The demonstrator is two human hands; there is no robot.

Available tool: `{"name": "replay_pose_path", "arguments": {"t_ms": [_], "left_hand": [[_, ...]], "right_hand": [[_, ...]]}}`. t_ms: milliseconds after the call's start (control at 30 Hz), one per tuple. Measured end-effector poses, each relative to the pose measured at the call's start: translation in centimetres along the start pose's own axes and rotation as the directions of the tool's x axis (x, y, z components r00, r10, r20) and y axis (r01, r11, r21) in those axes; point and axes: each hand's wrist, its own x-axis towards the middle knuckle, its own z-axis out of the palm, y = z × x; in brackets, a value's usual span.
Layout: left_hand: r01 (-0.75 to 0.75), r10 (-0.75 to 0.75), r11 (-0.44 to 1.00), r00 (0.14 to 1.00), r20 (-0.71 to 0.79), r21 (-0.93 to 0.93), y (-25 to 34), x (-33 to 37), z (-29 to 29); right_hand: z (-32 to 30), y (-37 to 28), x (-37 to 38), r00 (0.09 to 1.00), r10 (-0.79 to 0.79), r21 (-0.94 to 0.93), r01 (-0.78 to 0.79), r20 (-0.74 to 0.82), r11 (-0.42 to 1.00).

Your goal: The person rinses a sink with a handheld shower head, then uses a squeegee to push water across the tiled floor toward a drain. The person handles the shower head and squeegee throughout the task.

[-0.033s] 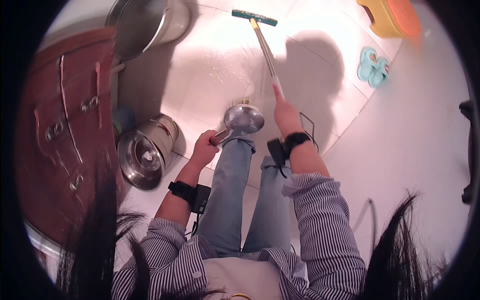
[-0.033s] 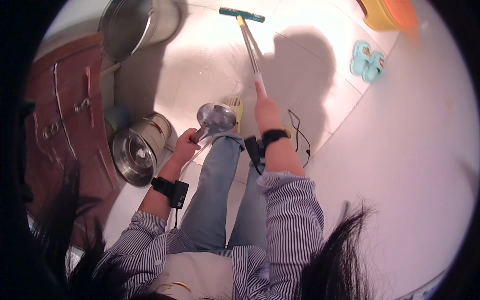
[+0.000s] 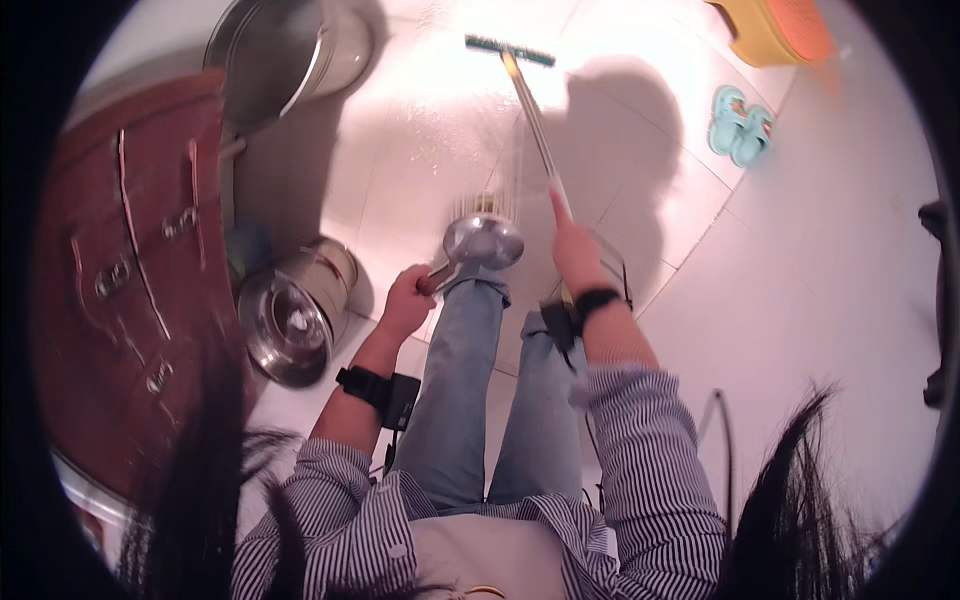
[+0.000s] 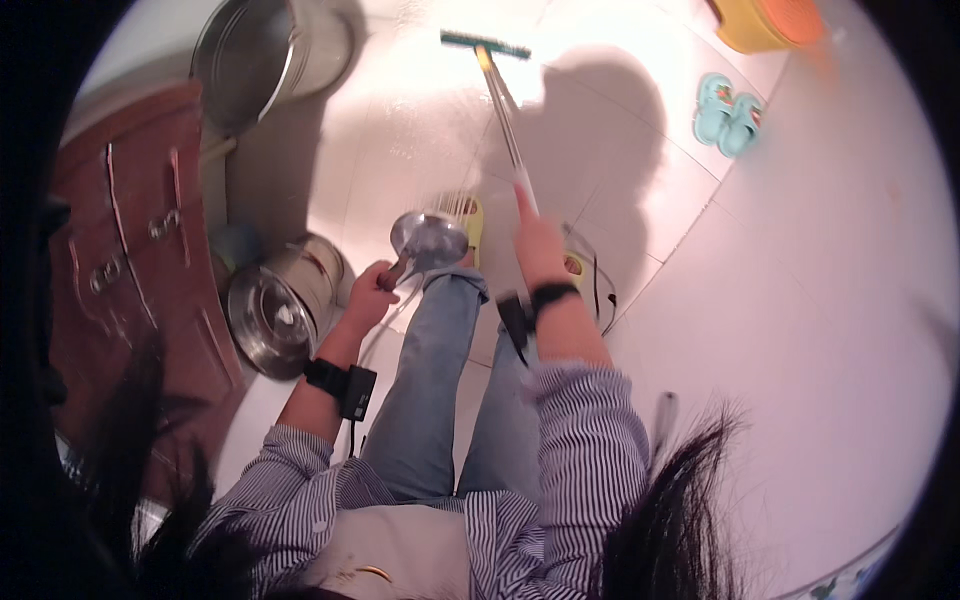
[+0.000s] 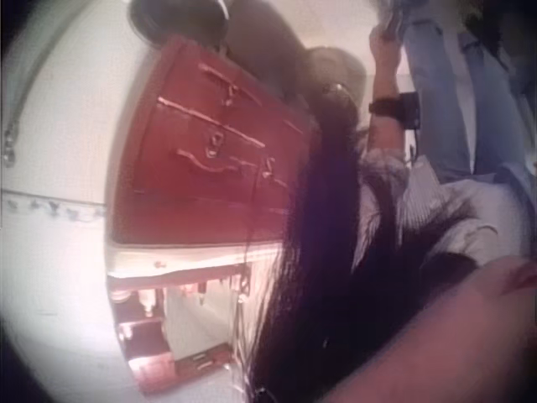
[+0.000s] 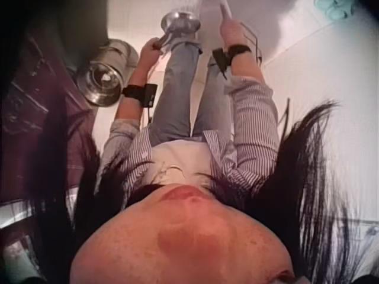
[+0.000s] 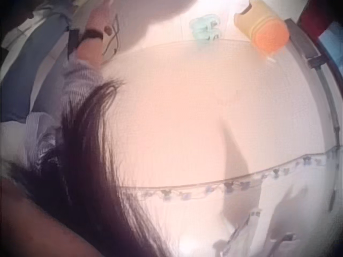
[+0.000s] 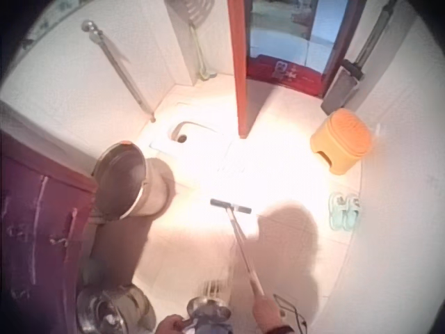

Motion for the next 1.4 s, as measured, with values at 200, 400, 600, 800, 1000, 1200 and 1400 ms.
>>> {"name": "replay_pose_path", "arguments": {"t_ms": [200, 400, 600, 800, 1000, 1200, 1400], "left_hand": [[-0.072, 0.062, 0.996, 0.982, 0.179, 0.052, 4.7, -0.8, 1.7], [-0.504, 0.359, 0.809, 0.830, 0.426, 0.301, 8.5, 1.0, 6.9], [-0.526, 0.308, 0.780, 0.795, 0.523, 0.340, 11.9, 0.4, 11.0], [-0.510, 0.215, 0.759, 0.784, 0.583, 0.406, 12.1, -0.9, 16.8], [-0.360, 0.096, 0.808, 0.862, 0.499, 0.466, 11.8, -0.6, 18.6], [0.153, -0.282, 0.880, 0.930, 0.235, 0.450, 13.2, 0.9, 16.3], [0.139, -0.174, 0.936, 0.981, 0.082, 0.324, 17.3, 3.0, 14.2]], "right_hand": [[2.7, 10.6, -23.5, 0.857, 0.473, -0.059, -0.472, 0.205, 0.880], [1.5, 13.2, -15.2, 0.886, 0.463, 0.205, -0.448, -0.031, 0.870], [4.4, 16.5, -22.7, 0.853, 0.521, 0.250, -0.510, 0.025, 0.823], [3.6, 21.2, -27.1, 0.821, 0.539, 0.197, -0.569, 0.187, 0.798], [-1.3, 24.7, -20.4, 0.885, 0.465, 0.344, -0.430, -0.022, 0.835], [-8.2, 22.2, -23.8, 0.915, 0.399, 0.426, -0.340, -0.054, 0.838], [-20.7, 22.0, -15.0, 0.981, 0.168, 0.996, 0.089, -0.093, 0.032]]}}
